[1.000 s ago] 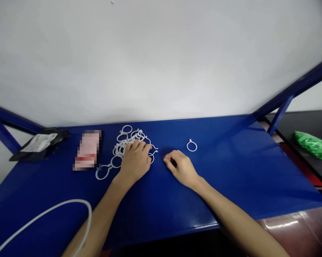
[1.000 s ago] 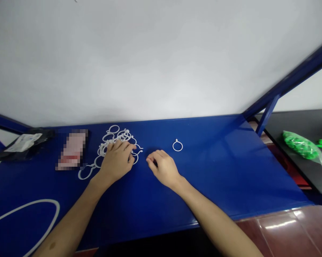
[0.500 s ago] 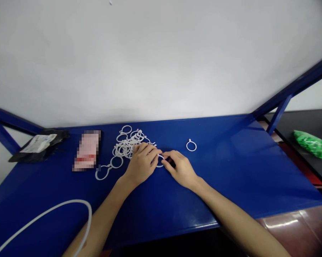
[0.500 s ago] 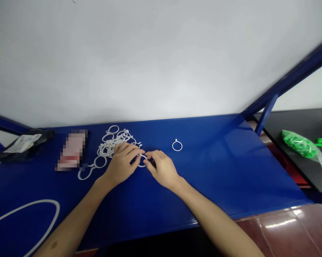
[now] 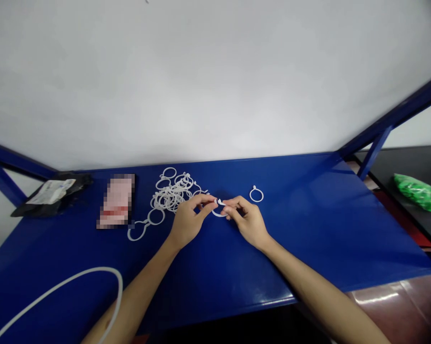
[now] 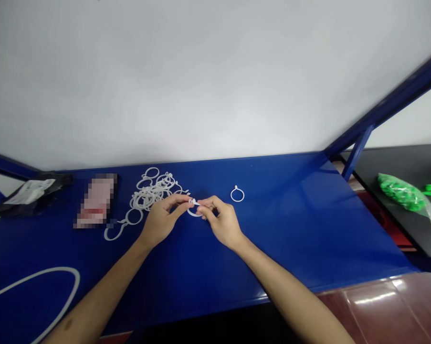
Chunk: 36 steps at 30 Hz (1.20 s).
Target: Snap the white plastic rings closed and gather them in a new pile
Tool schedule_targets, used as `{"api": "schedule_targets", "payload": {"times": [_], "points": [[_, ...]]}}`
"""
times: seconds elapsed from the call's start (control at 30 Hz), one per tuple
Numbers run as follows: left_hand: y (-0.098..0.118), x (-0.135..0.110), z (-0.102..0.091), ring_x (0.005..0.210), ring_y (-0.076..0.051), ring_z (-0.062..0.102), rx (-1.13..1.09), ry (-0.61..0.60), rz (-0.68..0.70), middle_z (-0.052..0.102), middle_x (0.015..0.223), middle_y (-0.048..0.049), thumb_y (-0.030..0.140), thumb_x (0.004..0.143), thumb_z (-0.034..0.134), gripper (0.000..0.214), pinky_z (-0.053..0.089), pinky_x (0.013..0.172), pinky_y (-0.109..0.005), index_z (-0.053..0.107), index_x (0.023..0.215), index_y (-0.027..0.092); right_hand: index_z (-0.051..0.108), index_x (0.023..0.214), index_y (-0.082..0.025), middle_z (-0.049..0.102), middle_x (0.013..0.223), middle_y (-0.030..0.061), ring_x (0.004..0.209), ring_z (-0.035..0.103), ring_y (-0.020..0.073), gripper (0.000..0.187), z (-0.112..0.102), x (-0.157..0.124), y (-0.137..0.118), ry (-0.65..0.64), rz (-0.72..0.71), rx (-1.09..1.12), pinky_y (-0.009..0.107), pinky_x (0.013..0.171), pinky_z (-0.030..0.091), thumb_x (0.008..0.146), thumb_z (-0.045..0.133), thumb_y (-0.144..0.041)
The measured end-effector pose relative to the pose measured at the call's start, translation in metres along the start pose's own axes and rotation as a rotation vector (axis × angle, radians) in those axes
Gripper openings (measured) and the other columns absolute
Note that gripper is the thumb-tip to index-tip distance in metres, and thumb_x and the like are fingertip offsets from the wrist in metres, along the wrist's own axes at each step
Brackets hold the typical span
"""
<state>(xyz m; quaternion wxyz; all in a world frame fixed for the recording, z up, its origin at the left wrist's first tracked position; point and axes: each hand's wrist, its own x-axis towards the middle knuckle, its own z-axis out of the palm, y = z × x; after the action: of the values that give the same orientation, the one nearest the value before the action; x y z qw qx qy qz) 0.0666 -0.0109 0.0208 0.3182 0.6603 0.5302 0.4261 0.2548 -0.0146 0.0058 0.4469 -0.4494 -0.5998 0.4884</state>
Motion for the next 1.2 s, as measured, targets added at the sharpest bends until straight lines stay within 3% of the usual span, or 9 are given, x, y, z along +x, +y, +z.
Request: {"api": "schedule_targets", "payload": {"times": [0.1, 0.27, 0.43, 0.57, 0.73, 0.83, 0.93, 1.07, 1.2], "points": [[0.000, -0.004, 0.007, 0.074, -0.016, 0.071, -0.047, 0.004, -0.009, 0.078, 0.089, -0.0013, 0.028, 0.089, 0.067, 0.009, 0.058, 0.069, -0.030, 0.075, 0.091, 0.024, 0.067, 0.095, -0.022, 0.073, 0.076, 0.0015, 0.065, 0.068, 0.0141, 0.022, 0.000, -0.001, 0.001, -0.018, -0.006, -0.004, 0.028, 0.063, 0.055, 0.093, 0.064, -0.044], [0.003, -0.016, 0.020, 0.072, -0.015, 0.070, -0.009, 0.137, 0.032, 0.075, 0.082, -0.0007, 0.023, 0.090, 0.066, 0.008, 0.057, 0.070, -0.029, 0.073, 0.086, 0.022, 0.065, 0.089, -0.022, 0.071, 0.077, 0.0007, 0.066, 0.067, 0.0132, 0.019, -0.003, -0.004, -0.003, -0.068, -0.104, -0.097, 0.026, 0.063, 0.054, 0.097, 0.059, -0.037], [0.003, -0.024, 0.028, 0.074, -0.014, 0.068, 0.079, 0.175, 0.194, 0.072, 0.079, -0.0005, 0.014, 0.092, 0.060, 0.014, 0.055, 0.070, -0.028, 0.068, 0.082, 0.021, 0.066, 0.088, -0.021, 0.072, 0.078, 0.0012, 0.067, 0.068, 0.0130, 0.022, -0.007, -0.008, -0.007, -0.126, -0.197, -0.213, 0.025, 0.065, 0.054, 0.101, 0.052, -0.031], [-0.001, -0.017, 0.025, 0.079, -0.016, 0.067, 0.168, 0.124, 0.320, 0.074, 0.084, -0.0016, 0.017, 0.096, 0.058, 0.012, 0.053, 0.074, -0.030, 0.067, 0.088, 0.021, 0.066, 0.095, -0.022, 0.073, 0.081, 0.0014, 0.074, 0.070, 0.0145, 0.018, -0.012, -0.005, -0.007, -0.133, -0.244, -0.375, 0.026, 0.071, 0.054, 0.101, 0.053, -0.031], [-0.012, -0.003, 0.012, 0.089, -0.026, 0.063, 0.681, 0.191, 0.354, 0.075, 0.093, -0.0077, 0.031, 0.094, 0.063, 0.018, 0.045, 0.083, -0.042, 0.071, 0.104, 0.018, 0.069, 0.097, -0.021, 0.071, 0.100, 0.0061, 0.086, 0.068, 0.0175, 0.022, -0.035, 0.010, -0.005, 0.122, -0.261, -0.804, 0.028, 0.074, 0.051, 0.101, 0.051, -0.033], [-0.019, -0.001, 0.007, 0.090, -0.030, 0.059, 0.931, 0.176, 0.293, 0.072, 0.090, -0.0099, 0.035, 0.093, 0.063, 0.021, 0.039, 0.079, -0.044, 0.072, 0.096, 0.016, 0.071, 0.097, -0.020, 0.071, 0.097, 0.0056, 0.077, 0.065, 0.0172, 0.023, -0.056, 0.021, 0.001, 0.314, -0.166, -0.955, 0.029, 0.066, 0.048, 0.100, 0.054, -0.036], [-0.023, -0.001, 0.007, 0.089, -0.029, 0.057, 1.016, 0.113, 0.301, 0.071, 0.086, -0.0085, 0.030, 0.094, 0.063, 0.016, 0.036, 0.077, -0.044, 0.070, 0.088, 0.017, 0.073, 0.096, -0.019, 0.071, 0.093, 0.0066, 0.081, 0.063, 0.0211, 0.023, -0.071, 0.027, 0.007, 0.363, -0.077, -1.065, 0.031, 0.065, 0.046, 0.098, 0.058, -0.036], [-0.020, -0.003, 0.009, 0.088, -0.026, 0.056, 0.888, 0.097, 0.332, 0.070, 0.086, -0.0064, 0.022, 0.096, 0.058, 0.014, 0.037, 0.080, -0.044, 0.067, 0.086, 0.019, 0.075, 0.102, -0.018, 0.070, 0.099, 0.0115, 0.092, 0.059, 0.0272, 0.027, -0.074, 0.027, 0.010, 0.439, -0.095, -1.167, 0.036, 0.071, 0.048, 0.096, 0.060, -0.039], [-0.010, -0.005, 0.012, 0.082, -0.019, 0.057, 0.396, -0.005, 0.262, 0.066, 0.086, -0.0039, 0.020, 0.098, 0.051, 0.012, 0.045, 0.078, -0.035, 0.060, 0.090, 0.019, 0.074, 0.106, -0.016, 0.069, 0.101, 0.0140, 0.093, 0.057, 0.0286, 0.030, -0.071, 0.024, 0.007, 0.488, -0.168, -1.204, 0.039, 0.076, 0.050, 0.096, 0.059, -0.039]]}}
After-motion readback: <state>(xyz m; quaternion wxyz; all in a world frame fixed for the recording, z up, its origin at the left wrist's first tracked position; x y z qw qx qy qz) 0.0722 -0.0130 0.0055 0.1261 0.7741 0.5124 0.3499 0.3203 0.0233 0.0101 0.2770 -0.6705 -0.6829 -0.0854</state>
